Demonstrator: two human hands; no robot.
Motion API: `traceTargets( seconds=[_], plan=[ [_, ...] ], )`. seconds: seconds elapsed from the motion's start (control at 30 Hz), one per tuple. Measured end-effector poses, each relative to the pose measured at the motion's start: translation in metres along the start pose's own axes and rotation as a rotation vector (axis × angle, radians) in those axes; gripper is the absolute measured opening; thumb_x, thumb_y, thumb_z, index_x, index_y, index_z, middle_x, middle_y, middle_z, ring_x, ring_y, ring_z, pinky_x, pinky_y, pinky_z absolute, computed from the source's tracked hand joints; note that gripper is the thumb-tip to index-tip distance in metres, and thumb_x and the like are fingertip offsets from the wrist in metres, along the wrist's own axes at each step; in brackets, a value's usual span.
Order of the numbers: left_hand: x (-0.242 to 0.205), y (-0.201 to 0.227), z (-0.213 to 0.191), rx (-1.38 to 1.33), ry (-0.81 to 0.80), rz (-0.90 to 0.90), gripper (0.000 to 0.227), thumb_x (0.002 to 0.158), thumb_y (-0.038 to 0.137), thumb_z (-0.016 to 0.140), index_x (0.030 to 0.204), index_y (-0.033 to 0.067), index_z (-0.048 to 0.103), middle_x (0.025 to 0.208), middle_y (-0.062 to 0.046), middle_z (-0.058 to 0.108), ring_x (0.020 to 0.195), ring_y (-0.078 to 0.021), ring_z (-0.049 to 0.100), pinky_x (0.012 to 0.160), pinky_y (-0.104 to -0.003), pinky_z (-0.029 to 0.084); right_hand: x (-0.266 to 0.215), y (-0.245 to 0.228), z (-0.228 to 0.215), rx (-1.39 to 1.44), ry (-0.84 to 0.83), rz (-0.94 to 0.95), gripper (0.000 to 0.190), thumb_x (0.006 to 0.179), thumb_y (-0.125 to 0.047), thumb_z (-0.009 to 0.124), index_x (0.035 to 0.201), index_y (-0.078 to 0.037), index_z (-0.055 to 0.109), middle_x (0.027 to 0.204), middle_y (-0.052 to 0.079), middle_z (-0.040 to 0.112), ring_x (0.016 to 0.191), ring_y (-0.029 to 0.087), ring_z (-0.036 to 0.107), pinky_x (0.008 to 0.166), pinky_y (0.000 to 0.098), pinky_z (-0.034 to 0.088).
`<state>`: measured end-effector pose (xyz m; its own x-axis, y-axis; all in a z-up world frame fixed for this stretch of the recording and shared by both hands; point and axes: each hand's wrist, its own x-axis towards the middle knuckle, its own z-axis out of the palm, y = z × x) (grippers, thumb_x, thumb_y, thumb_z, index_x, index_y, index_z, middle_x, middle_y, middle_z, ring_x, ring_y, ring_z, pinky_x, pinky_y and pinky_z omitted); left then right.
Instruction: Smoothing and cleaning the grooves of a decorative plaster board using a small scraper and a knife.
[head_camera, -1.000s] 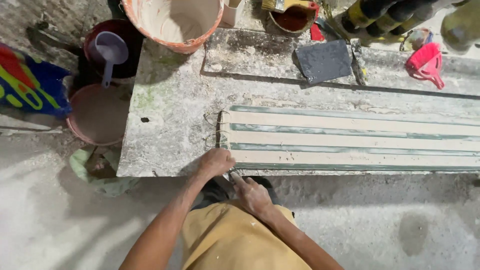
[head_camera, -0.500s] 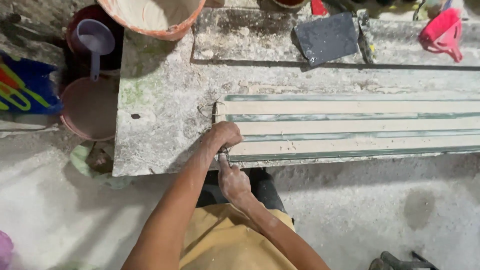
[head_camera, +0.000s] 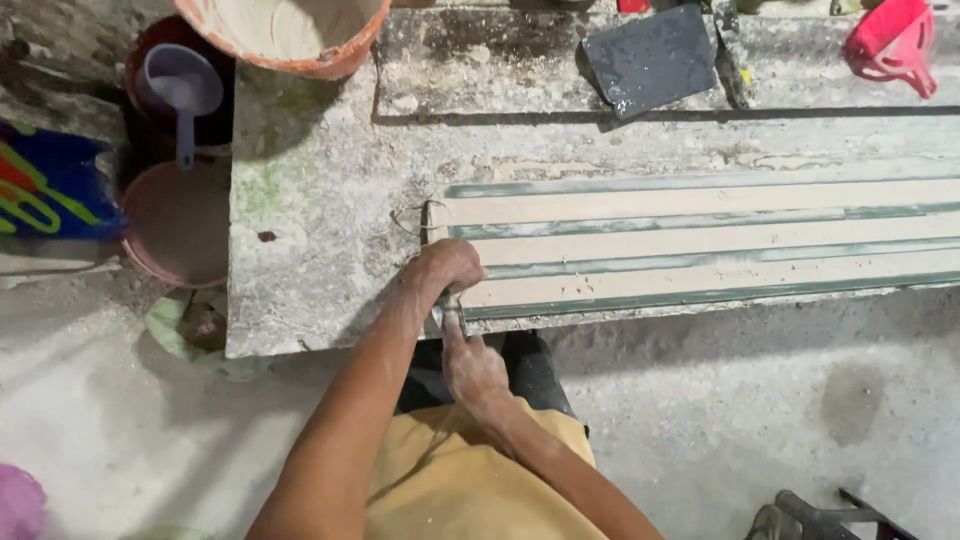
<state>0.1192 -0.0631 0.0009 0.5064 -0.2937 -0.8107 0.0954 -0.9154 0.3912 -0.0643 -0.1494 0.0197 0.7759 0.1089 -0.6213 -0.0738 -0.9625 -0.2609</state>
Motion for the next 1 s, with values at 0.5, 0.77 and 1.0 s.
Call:
traceTargets(
  seconds=[0.5,0.77,1.0],
  plan=[
    [-0.001,0.001,0.006,0.062,0.047,-0.008,0.038,0.079,0.028,0.055,0.105,0.0223,0.082,0.116,-0.011,0.077,0.121,-0.0349,0.068,0.102,-0.051,0.055,-0.023,0.006,0.011,0.023,0.049,-0.017,0.051,0.105,-0.037,0.041,0.155,-0.024,0.039,0.091,0.017,0.062,0.082,0.05,0.072,0.069,0.0561,0.062],
    [-0.001,0.0,0.008,0.078,0.105,0.022,0.036,0.079,0.027,0.055,0.101,0.0195,0.082,0.111,-0.012,0.078,0.119,-0.0344,0.069,0.101,-0.052,0.055,-0.004,-0.001,0.008,0.166,0.063,0.014,0.052,0.106,-0.038,0.039,0.155,-0.022,0.04,0.095,0.02,0.064,0.086,0.05,0.071,0.068,0.0581,0.062],
    [-0.01,-0.001,0.006,0.03,0.106,0.038,0.036,0.082,0.031,0.055,0.103,0.0211,0.083,0.113,-0.015,0.078,0.12,-0.0362,0.068,0.101,-0.051,0.055,-0.006,0.005,0.032,0.091,0.117,0.018,0.053,0.102,-0.039,0.043,0.154,-0.026,0.044,0.088,0.019,0.064,0.082,0.051,0.072,0.069,0.059,0.061]
  ],
)
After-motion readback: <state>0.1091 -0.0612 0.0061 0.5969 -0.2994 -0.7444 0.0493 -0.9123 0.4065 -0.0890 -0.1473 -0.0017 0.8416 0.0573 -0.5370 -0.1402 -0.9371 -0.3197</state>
